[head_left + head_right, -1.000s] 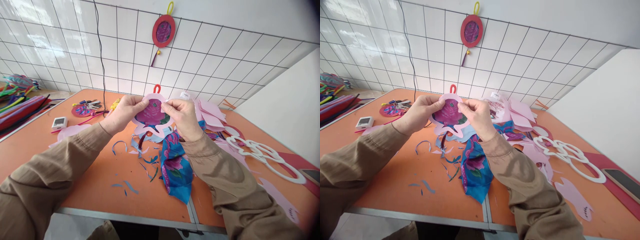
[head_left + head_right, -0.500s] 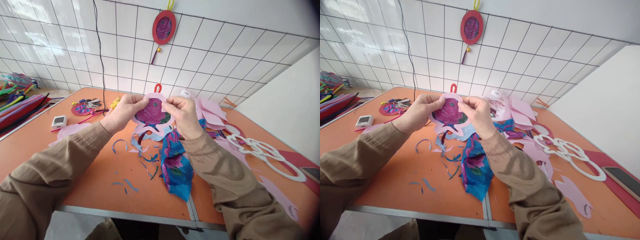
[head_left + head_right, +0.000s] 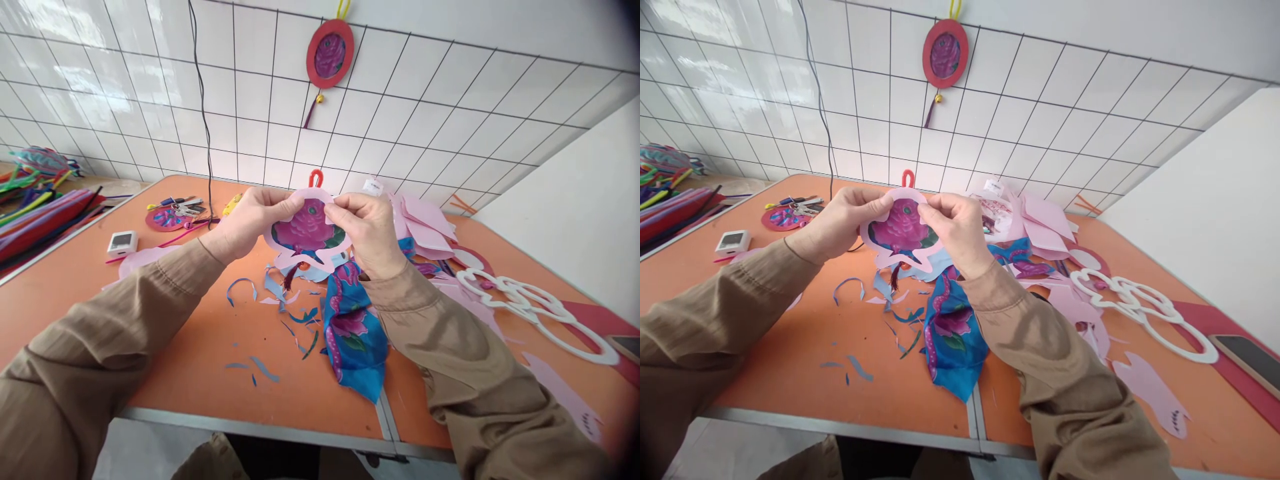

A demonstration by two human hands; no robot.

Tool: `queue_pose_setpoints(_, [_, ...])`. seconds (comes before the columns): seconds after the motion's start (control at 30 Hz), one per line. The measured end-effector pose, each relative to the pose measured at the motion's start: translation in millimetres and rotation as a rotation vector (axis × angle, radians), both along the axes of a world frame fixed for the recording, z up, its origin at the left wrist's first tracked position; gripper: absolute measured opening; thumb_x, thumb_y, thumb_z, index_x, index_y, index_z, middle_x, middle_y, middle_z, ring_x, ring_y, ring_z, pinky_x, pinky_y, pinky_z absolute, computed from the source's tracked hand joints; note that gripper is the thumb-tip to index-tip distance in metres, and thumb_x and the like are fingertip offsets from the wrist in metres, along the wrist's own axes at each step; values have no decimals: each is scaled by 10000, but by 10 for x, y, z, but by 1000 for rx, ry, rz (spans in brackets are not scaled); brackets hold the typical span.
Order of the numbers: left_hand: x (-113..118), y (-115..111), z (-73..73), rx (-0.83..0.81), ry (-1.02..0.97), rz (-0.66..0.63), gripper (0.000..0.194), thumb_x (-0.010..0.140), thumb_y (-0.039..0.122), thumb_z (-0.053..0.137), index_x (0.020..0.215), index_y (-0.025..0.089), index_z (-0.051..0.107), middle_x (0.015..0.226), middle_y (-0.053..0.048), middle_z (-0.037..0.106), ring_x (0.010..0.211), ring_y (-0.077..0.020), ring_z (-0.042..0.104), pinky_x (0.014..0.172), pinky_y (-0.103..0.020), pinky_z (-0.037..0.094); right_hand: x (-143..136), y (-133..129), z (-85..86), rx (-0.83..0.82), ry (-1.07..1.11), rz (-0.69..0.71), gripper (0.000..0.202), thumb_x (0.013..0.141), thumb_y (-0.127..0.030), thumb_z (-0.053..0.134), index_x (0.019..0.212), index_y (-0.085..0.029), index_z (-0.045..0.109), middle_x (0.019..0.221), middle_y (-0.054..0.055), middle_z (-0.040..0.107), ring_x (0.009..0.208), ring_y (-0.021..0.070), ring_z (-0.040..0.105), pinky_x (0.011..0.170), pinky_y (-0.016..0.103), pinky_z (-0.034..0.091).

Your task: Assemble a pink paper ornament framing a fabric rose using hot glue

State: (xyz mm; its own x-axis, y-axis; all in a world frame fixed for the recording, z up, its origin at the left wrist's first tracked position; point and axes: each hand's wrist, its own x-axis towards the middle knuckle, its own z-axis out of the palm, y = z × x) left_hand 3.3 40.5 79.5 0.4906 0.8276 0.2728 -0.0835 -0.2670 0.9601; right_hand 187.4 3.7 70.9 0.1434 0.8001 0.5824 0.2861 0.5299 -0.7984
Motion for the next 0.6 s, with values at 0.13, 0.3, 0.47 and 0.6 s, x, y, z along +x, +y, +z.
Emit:
queue_pose_setpoints(0.13, [5,-14,1,40,-29,-37,277,812,411,737,728,147,725,629,-9,652,528,-89,540,476,-193,410,-3,2,-7,-1,-29,15,204,754,-207,673,555,-205,628,546,-26,586,526,94,490,507,260,386])
queue_pose_setpoints(0.3, [11,-11,-7,35,-39,-42,296,822,412,720,691,147,715,617,-15,661,506,-90,533,492,-205,437,-7,-29,-14,-8,-53,46,208,763,-246,670,568,-195,620,544,-31,567,530,93,466,507,260,354])
queue_pose_setpoints(0.47, [4,-10,-15,69,-51,-90,308,839,436,717,756,141,742,704,-25,720,608,-125,615,569,-223,484,-31,-67,13,-6,-22,76,164,771,-244,664,614,-200,646,572,-30,587,544,98,508,520,261,397])
queue_pose_setpoints(0.6, [17,-22,-9,73,-50,-95,343,823,458,735,758,122,731,646,-21,667,542,-93,549,495,-198,432,-33,-58,21,48,-57,39,219,766,-211,656,556,-197,597,519,-42,542,499,81,458,481,252,344])
